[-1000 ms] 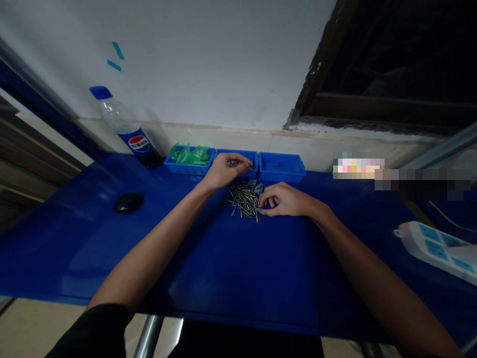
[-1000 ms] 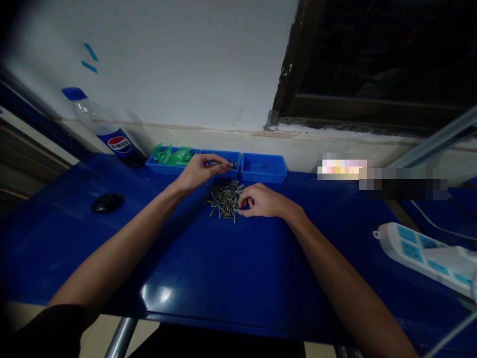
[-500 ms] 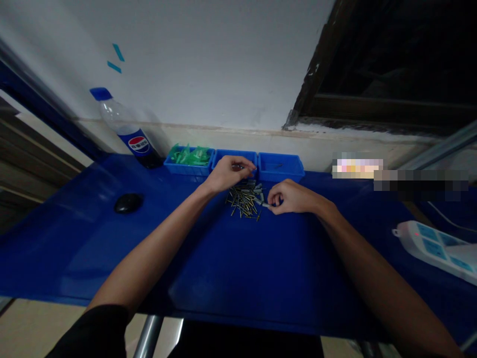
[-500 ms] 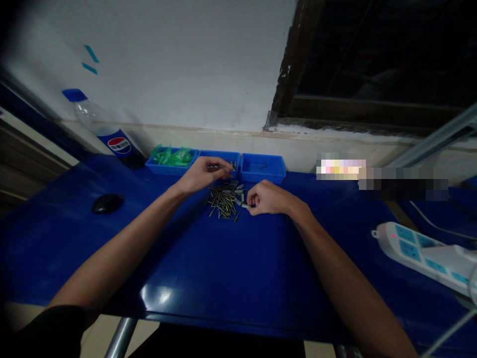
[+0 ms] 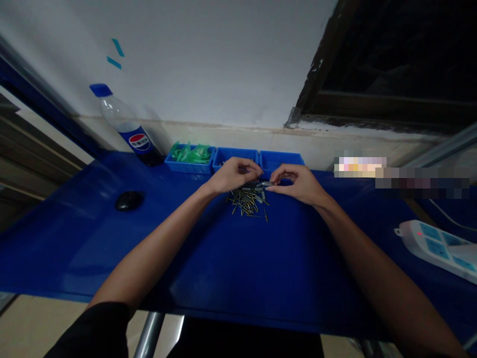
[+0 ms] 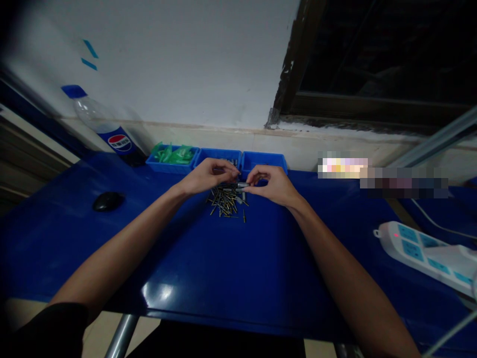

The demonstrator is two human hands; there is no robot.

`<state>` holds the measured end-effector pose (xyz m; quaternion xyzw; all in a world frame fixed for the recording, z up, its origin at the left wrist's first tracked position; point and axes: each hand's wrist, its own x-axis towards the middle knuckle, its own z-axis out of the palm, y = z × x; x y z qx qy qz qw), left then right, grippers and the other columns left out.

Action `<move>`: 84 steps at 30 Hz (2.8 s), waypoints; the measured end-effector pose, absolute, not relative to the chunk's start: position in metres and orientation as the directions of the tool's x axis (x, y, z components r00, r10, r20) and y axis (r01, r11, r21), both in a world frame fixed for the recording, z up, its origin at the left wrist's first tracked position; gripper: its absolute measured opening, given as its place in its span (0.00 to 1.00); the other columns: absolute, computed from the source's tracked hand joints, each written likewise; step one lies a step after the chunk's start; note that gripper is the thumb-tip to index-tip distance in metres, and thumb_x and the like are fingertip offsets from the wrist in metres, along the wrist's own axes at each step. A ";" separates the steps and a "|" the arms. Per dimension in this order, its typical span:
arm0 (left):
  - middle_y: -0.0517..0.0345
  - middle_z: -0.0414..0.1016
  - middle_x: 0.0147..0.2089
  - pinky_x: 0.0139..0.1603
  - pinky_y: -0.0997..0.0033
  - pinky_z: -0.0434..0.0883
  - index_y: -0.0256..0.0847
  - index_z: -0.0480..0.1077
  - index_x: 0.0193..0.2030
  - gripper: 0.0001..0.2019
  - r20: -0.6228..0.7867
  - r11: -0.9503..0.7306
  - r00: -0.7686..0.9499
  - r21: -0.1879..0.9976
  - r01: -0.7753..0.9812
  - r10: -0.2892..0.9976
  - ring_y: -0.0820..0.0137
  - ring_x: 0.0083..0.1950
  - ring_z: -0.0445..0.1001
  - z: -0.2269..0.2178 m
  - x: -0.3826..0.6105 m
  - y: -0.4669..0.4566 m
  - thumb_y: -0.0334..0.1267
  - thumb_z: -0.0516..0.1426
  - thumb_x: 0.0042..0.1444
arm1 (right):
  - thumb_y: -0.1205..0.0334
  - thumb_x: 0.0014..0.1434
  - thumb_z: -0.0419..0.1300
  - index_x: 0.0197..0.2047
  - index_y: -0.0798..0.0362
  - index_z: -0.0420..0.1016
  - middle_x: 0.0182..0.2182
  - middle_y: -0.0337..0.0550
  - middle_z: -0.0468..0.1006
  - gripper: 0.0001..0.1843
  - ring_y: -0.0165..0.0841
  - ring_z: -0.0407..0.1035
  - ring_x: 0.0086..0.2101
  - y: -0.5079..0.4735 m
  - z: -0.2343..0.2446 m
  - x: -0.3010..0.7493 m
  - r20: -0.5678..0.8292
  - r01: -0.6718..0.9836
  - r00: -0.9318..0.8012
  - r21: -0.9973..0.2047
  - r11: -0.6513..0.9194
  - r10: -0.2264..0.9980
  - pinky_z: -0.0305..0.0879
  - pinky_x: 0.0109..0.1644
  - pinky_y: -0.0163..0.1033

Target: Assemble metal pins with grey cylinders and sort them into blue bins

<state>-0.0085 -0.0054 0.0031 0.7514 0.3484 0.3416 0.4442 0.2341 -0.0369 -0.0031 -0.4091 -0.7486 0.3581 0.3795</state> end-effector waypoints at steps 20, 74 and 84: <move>0.46 0.86 0.44 0.50 0.61 0.80 0.36 0.82 0.40 0.12 0.251 -0.332 0.299 0.906 0.263 0.921 0.62 0.44 0.83 -0.006 -0.017 0.005 0.38 0.66 0.50 | 0.62 0.59 0.65 0.40 0.48 0.84 0.38 0.44 0.83 0.07 0.38 0.76 0.37 -0.039 -0.006 0.231 0.212 0.519 -0.603 -0.627 0.581 0.769 0.72 0.45 0.46; 0.48 0.85 0.41 0.46 0.67 0.79 0.37 0.81 0.43 0.12 0.192 -0.347 0.520 0.912 0.220 0.833 0.67 0.41 0.83 0.003 -0.007 -0.007 0.39 0.61 0.56 | 0.50 0.50 0.75 0.39 0.48 0.83 0.39 0.44 0.85 0.15 0.40 0.79 0.41 -0.036 0.000 0.230 0.195 0.242 -0.271 -0.934 0.262 0.943 0.77 0.54 0.54; 0.47 0.85 0.37 0.45 0.65 0.81 0.36 0.78 0.40 0.11 0.140 -0.236 0.531 0.965 0.117 0.836 0.66 0.39 0.84 0.009 -0.004 -0.012 0.39 0.67 0.52 | 0.56 0.49 0.75 0.38 0.48 0.81 0.42 0.45 0.85 0.14 0.39 0.79 0.41 -0.039 -0.003 0.222 0.246 0.195 -0.262 -0.934 0.301 0.933 0.77 0.56 0.54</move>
